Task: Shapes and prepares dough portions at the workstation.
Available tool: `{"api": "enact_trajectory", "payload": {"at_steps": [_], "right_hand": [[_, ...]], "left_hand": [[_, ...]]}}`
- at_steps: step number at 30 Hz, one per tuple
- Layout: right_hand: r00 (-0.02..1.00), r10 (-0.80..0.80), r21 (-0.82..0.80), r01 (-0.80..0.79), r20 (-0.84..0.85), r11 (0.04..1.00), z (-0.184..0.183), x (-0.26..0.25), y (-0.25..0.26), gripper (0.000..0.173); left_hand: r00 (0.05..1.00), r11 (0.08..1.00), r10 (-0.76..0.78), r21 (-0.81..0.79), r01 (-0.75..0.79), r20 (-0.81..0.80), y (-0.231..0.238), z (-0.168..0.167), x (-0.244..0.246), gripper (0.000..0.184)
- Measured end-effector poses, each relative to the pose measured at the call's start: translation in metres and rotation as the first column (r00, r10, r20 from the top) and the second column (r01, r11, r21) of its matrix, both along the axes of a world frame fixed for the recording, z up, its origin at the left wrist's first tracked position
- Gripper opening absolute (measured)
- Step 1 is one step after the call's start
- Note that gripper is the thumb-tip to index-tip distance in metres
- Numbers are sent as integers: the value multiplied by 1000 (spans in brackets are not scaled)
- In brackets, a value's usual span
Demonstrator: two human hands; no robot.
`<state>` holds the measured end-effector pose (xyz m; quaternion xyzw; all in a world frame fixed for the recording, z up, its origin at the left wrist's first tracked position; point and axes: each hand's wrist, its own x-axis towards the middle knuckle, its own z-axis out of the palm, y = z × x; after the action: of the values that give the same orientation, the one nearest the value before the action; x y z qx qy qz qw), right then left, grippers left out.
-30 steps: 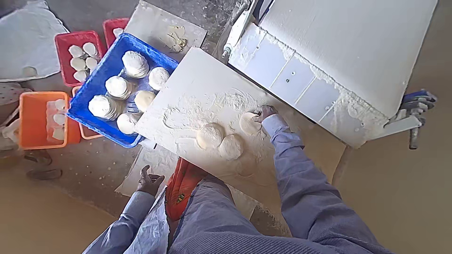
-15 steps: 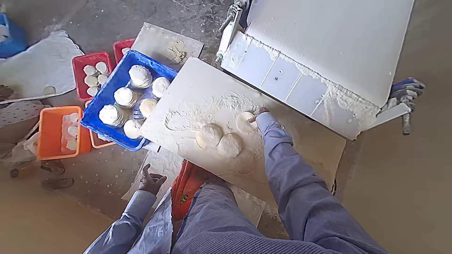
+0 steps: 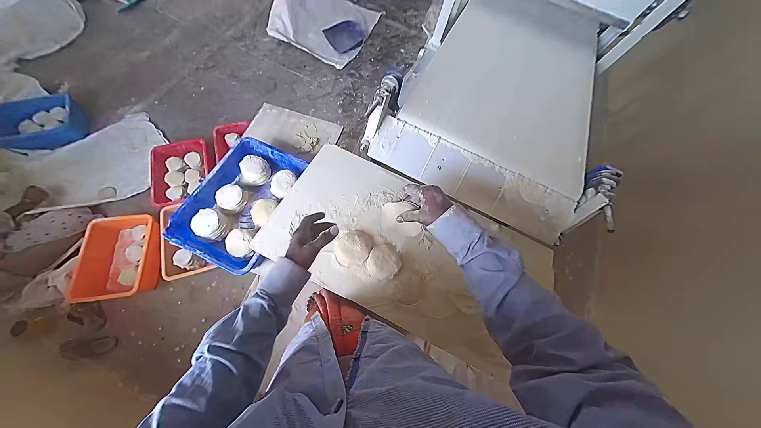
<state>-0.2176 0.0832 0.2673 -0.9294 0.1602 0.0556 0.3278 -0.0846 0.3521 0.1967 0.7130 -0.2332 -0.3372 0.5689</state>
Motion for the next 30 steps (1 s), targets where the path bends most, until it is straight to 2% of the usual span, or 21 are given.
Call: {"api": "enact_trajectory", "payload": {"at_steps": [3,4,6,8,9,10,12,14,17,19,21,23,25,27,30], "right_hand": [[986,56,188,-86,159,978,44,-13,24,38],[979,50,232,-97,197,968,54,-17,28,36],[962,-2,284,-79,275,956,65,-27,33,33],[916,-115,291,-1,383,957,69,-43,40,29],[889,-202,301,77,412,950,73,-53,49,28],[866,-300,335,167,401,927,80,-66,61,26],[786,-488,474,288,380,832,68,-82,66,24],[736,-598,610,323,318,723,39,-92,49,27],[697,-689,729,367,196,579,21,-111,41,27],[663,-737,777,390,135,494,24,-121,47,26],[651,-753,800,398,99,449,23,-124,55,25],[685,-725,788,408,70,461,17,-124,64,24],[715,-692,772,383,101,508,12,-122,72,23],[696,-675,733,324,243,598,13,-121,83,21],[609,-544,562,188,577,805,29,-118,99,20]], "left_hand": [[964,932,-245,-298,206,-102,-47,30,-3,83],[932,880,-329,-408,245,-150,-60,38,-7,81],[855,806,-448,-532,260,-261,-75,57,-20,56],[851,868,-390,-449,212,-351,-80,76,-36,24],[866,909,-328,-375,181,-377,-82,84,-44,15],[877,939,-270,-311,148,-397,-84,89,-51,12],[884,968,-201,-225,113,-421,-90,97,-63,10],[891,973,-187,-202,110,-415,-95,107,-71,12],[862,934,-214,-354,44,-460,-92,128,-77,20],[809,864,-283,-503,-18,-515,-83,140,-74,40],[697,741,-457,-670,-45,-553,-75,133,-63,55],[608,651,-583,-758,-48,-539,-72,118,-61,60],[616,682,-524,-723,-109,-587,-70,115,-70,65],[606,695,-482,-697,-176,-633,-70,111,-78,69],[604,717,-415,-654,-242,-680,-66,111,-85,70]]}}
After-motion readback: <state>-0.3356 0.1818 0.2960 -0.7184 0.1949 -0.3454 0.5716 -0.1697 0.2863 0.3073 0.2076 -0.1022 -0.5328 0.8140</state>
